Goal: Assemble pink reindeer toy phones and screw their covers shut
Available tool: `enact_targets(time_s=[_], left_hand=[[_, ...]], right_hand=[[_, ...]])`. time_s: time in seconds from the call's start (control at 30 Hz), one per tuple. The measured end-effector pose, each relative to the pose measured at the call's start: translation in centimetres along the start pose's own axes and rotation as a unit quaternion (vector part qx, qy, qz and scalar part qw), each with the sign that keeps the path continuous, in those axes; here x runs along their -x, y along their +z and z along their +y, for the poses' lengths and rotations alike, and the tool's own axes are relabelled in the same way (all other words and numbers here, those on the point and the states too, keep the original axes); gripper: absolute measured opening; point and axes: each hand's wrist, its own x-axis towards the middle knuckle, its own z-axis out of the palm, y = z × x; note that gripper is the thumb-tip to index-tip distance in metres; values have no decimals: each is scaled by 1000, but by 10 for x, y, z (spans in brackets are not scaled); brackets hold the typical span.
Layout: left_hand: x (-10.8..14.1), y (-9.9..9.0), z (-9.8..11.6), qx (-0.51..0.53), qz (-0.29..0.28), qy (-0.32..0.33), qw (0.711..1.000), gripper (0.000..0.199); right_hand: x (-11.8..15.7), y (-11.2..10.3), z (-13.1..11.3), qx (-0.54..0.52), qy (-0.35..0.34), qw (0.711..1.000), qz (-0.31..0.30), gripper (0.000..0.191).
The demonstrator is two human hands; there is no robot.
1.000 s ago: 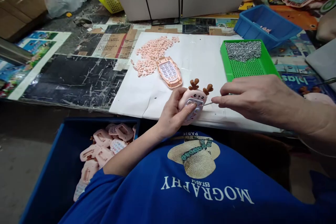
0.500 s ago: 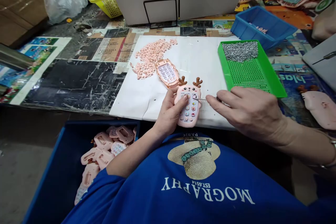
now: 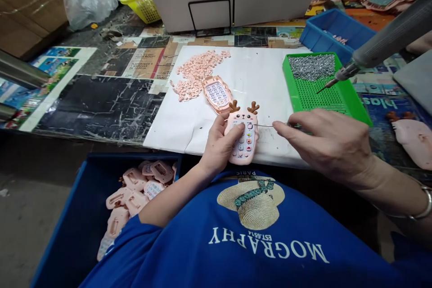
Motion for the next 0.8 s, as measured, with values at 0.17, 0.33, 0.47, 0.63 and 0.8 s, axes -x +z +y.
enact_targets(time_s=[0.17, 0.33, 0.47, 0.63, 0.8], left_hand=[[1, 3, 2, 12, -6, 0, 1000, 45], [0, 3, 2, 32, -16, -23, 999, 46], [-1, 3, 0, 29, -11, -34, 999, 45], [0, -1, -3, 3, -18, -38, 999, 47], [-1, -7, -5, -108, -71, 28, 991, 40]], right_hand=[[0, 8, -3, 17, -41, 998, 33, 24], [1, 11, -6, 50, -64, 996, 37, 21], [-2, 9, -15, 84, -76, 993, 25, 23], [-9, 6, -22, 120, -102, 987, 23, 17], [-20, -1, 10, 11, -159, 986, -46, 28]])
